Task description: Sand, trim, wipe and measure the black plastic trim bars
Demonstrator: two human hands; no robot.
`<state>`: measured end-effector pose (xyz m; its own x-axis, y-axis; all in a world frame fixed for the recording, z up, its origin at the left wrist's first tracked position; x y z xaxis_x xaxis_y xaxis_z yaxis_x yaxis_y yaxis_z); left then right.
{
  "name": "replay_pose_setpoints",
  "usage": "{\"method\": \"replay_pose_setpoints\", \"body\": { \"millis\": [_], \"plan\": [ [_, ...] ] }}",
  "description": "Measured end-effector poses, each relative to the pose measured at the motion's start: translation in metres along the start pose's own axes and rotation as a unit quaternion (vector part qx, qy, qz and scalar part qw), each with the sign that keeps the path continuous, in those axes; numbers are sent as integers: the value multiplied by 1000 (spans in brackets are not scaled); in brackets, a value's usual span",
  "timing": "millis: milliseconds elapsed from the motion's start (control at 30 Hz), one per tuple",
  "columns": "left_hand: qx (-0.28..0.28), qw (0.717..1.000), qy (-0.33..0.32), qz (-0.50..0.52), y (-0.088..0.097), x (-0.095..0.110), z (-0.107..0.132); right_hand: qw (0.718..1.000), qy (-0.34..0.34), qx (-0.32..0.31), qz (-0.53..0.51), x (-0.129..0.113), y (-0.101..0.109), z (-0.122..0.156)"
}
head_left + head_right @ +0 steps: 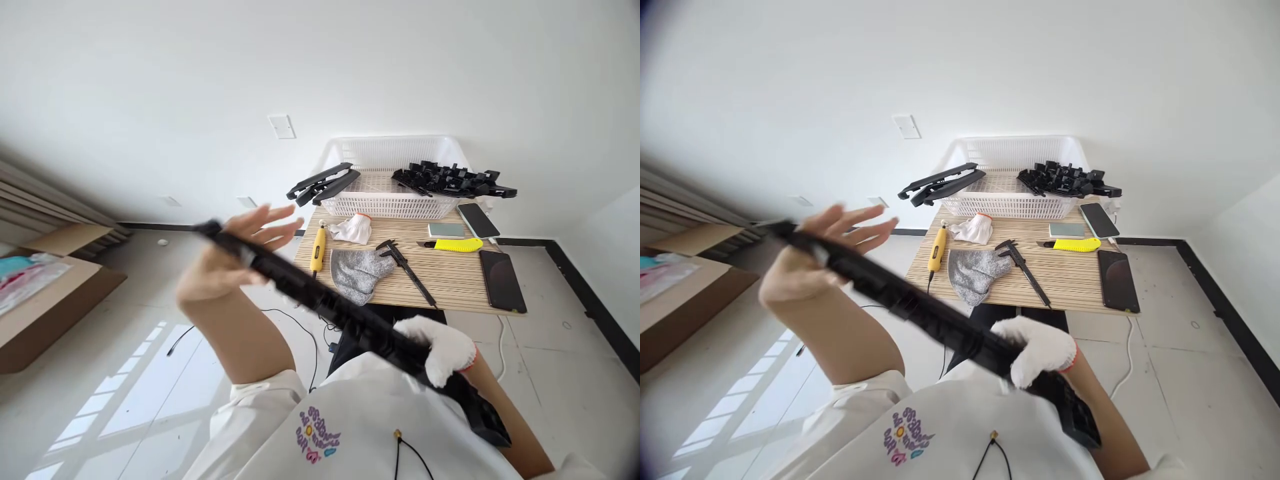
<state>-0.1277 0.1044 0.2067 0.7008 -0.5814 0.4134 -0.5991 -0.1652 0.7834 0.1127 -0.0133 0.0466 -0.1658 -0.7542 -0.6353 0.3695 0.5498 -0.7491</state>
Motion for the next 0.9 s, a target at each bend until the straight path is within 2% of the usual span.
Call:
{"method": "replay_pose_setpoints", "body": {
  "millis": [33,100,133,233,267,333,400,500,600,667,700,733,767,833,900],
  "plan": [
    [-9,996,12,86,-10,3,-9,997,44,51,21,-14,6,6],
    [24,980,35,194,-35,11,-20,973,134,171,80,-45,15,16],
    [-7,971,55,231,-61,17,-21,950,172,237,111,-59,19,21],
    [-179,913,84,357,-157,51,-7,843,260,419,213,-93,26,29],
    [-205,896,79,386,-179,63,-1,807,278,460,244,-100,28,28],
    [-194,875,94,433,-207,75,6,754,292,505,301,-109,33,21],
    [-140,859,151,468,-221,69,9,740,293,502,340,-110,40,10],
    [-93,836,227,491,-233,49,13,751,290,447,389,-106,49,-8],
    [-85,822,246,506,-240,33,12,773,263,418,399,-99,63,-14],
    [-83,808,247,528,-245,26,12,779,251,442,367,-100,79,-5],
    [-84,801,248,539,-247,23,12,766,249,468,363,-104,86,4],
    [-84,795,250,546,-249,21,12,739,248,501,375,-110,93,15],
    [-81,793,253,548,-250,18,12,697,236,536,413,-118,97,26],
    [-66,798,257,540,-250,13,12,618,154,584,504,-127,106,38],
    [-48,808,257,528,-248,9,12,569,45,595,566,-129,116,40]
  ]
}}
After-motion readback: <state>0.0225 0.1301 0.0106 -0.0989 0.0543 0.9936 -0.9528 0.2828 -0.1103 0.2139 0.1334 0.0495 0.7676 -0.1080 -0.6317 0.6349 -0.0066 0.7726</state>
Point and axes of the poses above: each hand's wrist, its own z-axis away from the middle knuckle, its own y-axis out of the back of the hand, x = y × z, the point moved 9 cm from there along -z, towards the middle knuckle, and after that the axes turned 15 degrees about -z, right-handed, at the moved point
